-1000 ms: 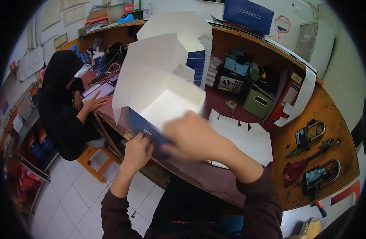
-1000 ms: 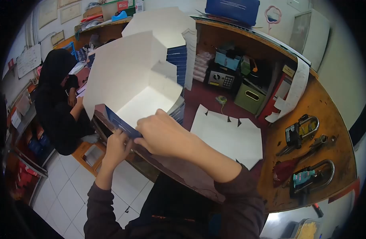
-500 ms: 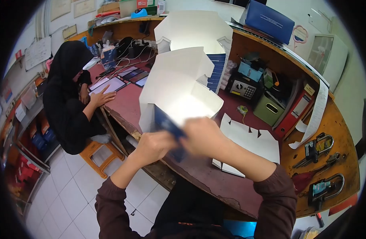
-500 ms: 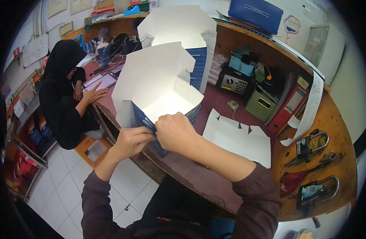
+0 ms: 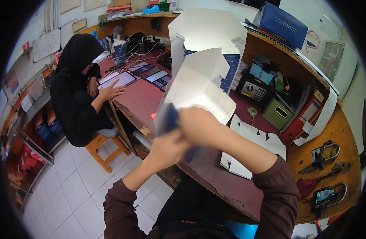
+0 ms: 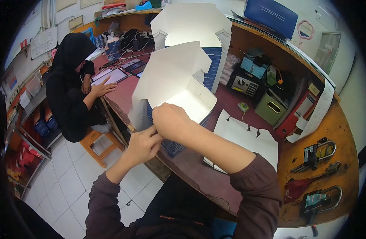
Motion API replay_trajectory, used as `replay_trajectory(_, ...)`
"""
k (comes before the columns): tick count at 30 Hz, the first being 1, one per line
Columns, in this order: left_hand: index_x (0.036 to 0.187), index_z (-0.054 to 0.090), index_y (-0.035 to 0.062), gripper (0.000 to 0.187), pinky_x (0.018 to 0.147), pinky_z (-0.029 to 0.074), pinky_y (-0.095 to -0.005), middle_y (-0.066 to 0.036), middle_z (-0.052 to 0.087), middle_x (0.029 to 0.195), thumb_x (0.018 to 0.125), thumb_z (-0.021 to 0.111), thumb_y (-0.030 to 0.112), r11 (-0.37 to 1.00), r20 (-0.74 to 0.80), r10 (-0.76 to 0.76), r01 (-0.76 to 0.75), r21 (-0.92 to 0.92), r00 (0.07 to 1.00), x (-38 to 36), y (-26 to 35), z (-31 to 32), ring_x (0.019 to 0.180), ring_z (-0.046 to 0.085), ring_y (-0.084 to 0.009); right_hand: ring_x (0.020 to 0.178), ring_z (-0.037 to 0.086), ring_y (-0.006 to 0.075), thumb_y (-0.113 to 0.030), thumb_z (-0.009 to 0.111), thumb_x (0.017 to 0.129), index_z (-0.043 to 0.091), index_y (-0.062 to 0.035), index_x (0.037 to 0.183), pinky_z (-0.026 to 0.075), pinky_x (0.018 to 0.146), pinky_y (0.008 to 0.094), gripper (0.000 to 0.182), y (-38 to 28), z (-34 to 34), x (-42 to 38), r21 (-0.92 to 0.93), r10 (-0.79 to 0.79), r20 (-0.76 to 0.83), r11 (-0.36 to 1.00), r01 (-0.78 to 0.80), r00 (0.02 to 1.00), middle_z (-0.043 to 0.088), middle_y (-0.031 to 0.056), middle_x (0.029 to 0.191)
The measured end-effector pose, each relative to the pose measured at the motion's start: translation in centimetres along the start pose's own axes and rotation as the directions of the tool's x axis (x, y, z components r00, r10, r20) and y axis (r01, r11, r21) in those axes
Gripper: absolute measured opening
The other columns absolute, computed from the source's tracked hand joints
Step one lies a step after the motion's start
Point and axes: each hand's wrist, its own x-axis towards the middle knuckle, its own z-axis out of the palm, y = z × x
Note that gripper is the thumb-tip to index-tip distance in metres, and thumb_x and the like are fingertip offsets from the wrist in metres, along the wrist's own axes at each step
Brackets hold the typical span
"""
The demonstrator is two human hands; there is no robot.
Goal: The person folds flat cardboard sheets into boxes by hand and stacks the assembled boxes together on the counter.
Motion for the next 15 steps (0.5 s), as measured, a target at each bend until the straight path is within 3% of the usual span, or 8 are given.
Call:
replay_trajectory(4,0.095,0.056,0.0063,0.026,0.052,0.047,-0.0304,-0.006,0.054,0.100,0.069,0.057,0.006,0.913,-0.065,-0.227,0.235,0.335,0.972,-1.2,-3.1,1.4,0.065,0.060,-0.0235,0.072,0.064,0.0292,-0.009,0.062,0.065,0.063,0.0015,0.072,0.052,0.057,0.0340,0.013,-1.0,-0.6,-0.8,-0.034,0.041,-0.032,0.999,-0.042,0.999,0.062,0.0187,0.072)
replay_trajectory(7,0.098,0.054,0.0057,0.028,0.052,0.048,-0.0300,-0.006,0.054,0.100,0.070,0.055,0.005,0.873,-0.075,-0.227,0.237,0.427,0.971,-1.7,-2.6,3.0,0.067,0.060,-0.0234,0.073,0.064,0.0264,-0.009,0.061,0.066,0.064,0.0004,0.073,0.052,0.057,0.0319,0.012,-1.6,-0.3,-0.4,-0.152,0.085,0.051,0.985,-0.076,0.995,0.063,0.0171,0.075)
replay_trajectory(9,0.097,0.055,0.0056,0.027,0.053,0.048,-0.0298,-0.006,0.054,0.100,0.070,0.055,0.004,0.879,-0.089,-0.243,0.258,0.401,0.966,-1.6,-2.6,3.8,0.067,0.060,-0.0233,0.074,0.065,0.0245,-0.009,0.058,0.068,0.065,-0.0009,0.075,0.052,0.058,0.0312,0.013,-0.4,1.8,0.4,-0.147,0.011,0.130,0.989,0.008,0.991,0.064,0.0145,0.076)
replay_trajectory(10,0.097,0.055,0.0056,0.026,0.054,0.048,-0.0297,-0.006,0.054,0.101,0.071,0.055,0.003,0.880,-0.111,-0.265,0.287,0.377,0.958,-1.4,-2.6,4.0,0.068,0.060,-0.0232,0.065,0.061,0.0305,-0.016,0.053,0.074,0.064,-0.0015,0.068,0.050,0.061,0.0390,0.019,0.6,2.5,0.7,-0.081,-0.042,0.038,0.996,0.045,0.998,0.062,0.0159,0.067)
replay_trajectory(11,0.097,0.055,0.0056,0.026,0.054,0.048,-0.0297,-0.006,0.054,0.101,0.071,0.055,0.003,0.887,-0.109,-0.254,0.276,0.371,0.961,-1.3,-2.6,4.0,0.068,0.060,-0.0232,0.065,0.061,0.0305,-0.016,0.053,0.074,0.064,-0.0015,0.068,0.050,0.061,0.0390,0.019,2.0,2.9,1.1,-0.085,-0.029,0.035,0.996,0.032,0.999,0.062,0.0159,0.067)
replay_trajectory(13,0.098,0.055,0.0054,0.025,0.056,0.049,-0.0297,-0.006,0.054,0.104,0.074,0.055,0.001,0.929,-0.204,-0.122,0.185,0.321,0.971,-1.1,-2.6,3.7,0.071,0.060,-0.0227,0.065,0.060,0.0310,-0.029,0.049,0.082,0.065,-0.0017,0.071,0.048,0.067,0.0382,0.034,4.0,0.9,2.0,0.176,-0.048,0.481,0.984,-0.042,0.875,0.063,0.0152,0.071)
replay_trajectory(14,0.104,0.054,0.0042,0.028,0.061,0.050,-0.0293,-0.010,0.053,0.110,0.076,0.057,0.004,0.922,-0.194,-0.118,0.180,0.343,0.974,-1.5,-2.4,3.9,0.080,0.060,-0.0250,0.069,0.059,0.0326,-0.044,0.040,0.087,0.066,-0.0024,0.080,0.045,0.074,0.0370,0.049,5.4,-0.6,1.1,0.402,-0.054,0.582,0.887,-0.229,0.811,0.063,0.0154,0.074)
replay_trajectory(15,0.104,0.054,0.0042,0.028,0.061,0.050,-0.0293,-0.010,0.053,0.110,0.076,0.057,0.004,0.926,-0.195,-0.109,0.171,0.337,0.975,-1.7,-1.8,3.9,0.080,0.060,-0.0250,0.078,0.059,0.0316,-0.048,0.039,0.088,0.065,-0.0027,0.089,0.044,0.078,0.0368,0.052,6.3,-1.9,0.5,0.361,0.021,0.380,0.917,-0.169,0.925,0.064,0.0159,0.079)
